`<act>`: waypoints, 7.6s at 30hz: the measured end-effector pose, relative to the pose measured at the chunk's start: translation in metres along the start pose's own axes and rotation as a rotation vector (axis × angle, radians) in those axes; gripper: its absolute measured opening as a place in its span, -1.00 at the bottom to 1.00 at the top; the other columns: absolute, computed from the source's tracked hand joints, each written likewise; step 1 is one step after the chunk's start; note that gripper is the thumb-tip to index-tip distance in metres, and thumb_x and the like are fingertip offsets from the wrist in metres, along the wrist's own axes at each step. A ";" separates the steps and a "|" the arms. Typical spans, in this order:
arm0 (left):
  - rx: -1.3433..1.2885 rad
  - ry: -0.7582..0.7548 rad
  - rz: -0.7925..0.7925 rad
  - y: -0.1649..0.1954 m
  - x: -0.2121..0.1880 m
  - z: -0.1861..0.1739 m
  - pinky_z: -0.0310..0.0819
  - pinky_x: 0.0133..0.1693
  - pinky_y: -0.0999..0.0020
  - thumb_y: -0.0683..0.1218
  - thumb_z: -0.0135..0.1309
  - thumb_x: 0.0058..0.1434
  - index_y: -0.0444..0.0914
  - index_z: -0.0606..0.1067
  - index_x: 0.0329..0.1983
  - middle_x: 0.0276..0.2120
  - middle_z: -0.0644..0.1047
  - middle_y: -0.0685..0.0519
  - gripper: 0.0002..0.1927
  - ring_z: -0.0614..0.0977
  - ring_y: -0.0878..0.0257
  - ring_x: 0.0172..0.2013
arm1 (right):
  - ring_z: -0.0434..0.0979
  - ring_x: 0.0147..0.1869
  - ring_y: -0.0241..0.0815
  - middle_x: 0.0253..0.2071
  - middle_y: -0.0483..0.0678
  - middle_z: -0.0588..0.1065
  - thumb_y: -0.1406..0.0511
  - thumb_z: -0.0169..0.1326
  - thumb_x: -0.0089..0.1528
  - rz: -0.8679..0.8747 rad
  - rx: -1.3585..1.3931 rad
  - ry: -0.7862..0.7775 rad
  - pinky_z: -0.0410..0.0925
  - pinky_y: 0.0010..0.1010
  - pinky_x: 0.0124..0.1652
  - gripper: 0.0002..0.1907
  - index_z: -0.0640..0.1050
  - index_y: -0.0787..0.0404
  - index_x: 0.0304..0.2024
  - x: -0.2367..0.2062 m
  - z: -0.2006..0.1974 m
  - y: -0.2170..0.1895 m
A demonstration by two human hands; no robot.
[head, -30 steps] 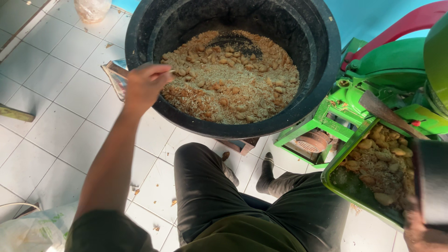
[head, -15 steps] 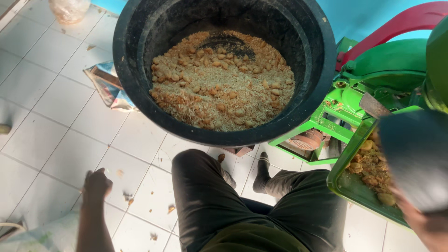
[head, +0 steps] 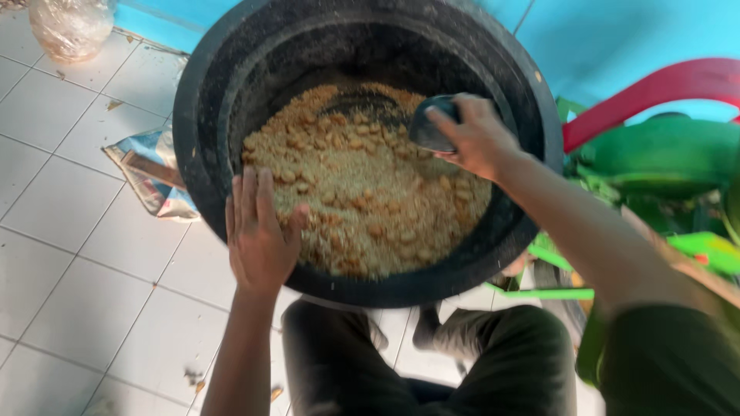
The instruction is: The person sits at a green shelling machine and uses a scoop to move cracked peanuts from the machine's green tray into a large black basin. They then use a small bowl to scoop and mix the material in the basin, separating shell fragments from the kernels, and return unshelled material to the machine tray for another pass.
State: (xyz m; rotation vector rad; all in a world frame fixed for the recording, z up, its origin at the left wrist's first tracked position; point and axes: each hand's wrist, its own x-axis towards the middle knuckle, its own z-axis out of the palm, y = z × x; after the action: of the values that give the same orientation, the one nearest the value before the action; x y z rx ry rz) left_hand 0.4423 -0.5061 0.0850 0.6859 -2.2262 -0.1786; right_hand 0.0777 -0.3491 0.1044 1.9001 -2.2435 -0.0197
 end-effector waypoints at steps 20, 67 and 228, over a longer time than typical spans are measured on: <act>0.065 -0.262 -0.235 -0.004 0.002 0.006 0.26 0.32 -0.04 0.07 -0.01 0.41 -0.34 0.56 0.03 0.01 0.63 -0.14 -0.60 0.66 -0.01 0.04 | 0.53 -0.06 0.42 0.28 0.39 0.13 0.06 -0.05 0.36 0.661 0.210 -0.767 0.50 0.10 -0.16 -0.23 -0.05 -0.29 0.55 0.082 0.094 -0.008; -0.050 -0.138 -0.262 -0.006 -0.003 0.005 0.28 0.29 0.05 -0.10 0.10 0.31 -0.26 0.59 -0.10 -0.12 0.66 -0.02 -0.82 0.68 0.06 -0.11 | 0.52 0.05 0.21 0.22 0.26 0.17 0.21 0.01 0.34 0.805 0.539 -0.305 0.58 -0.03 -0.05 -0.26 0.10 -0.40 0.51 0.121 0.037 -0.046; -0.176 0.001 -0.245 -0.042 -0.059 -0.035 0.44 0.28 0.10 -0.17 0.29 0.17 -0.30 0.41 0.26 0.37 0.34 -0.21 -0.43 0.45 -0.20 0.35 | 0.27 0.37 0.29 0.34 0.16 0.14 0.44 0.17 0.24 0.123 0.747 -0.258 0.30 0.02 0.25 -0.12 0.15 -0.31 0.48 0.161 0.104 -0.047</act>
State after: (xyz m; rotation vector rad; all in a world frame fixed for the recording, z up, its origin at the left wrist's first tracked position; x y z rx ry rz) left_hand 0.5170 -0.5072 0.0568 0.8584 -2.0901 -0.4901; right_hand 0.0825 -0.5272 0.0196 2.1684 -2.8032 0.7269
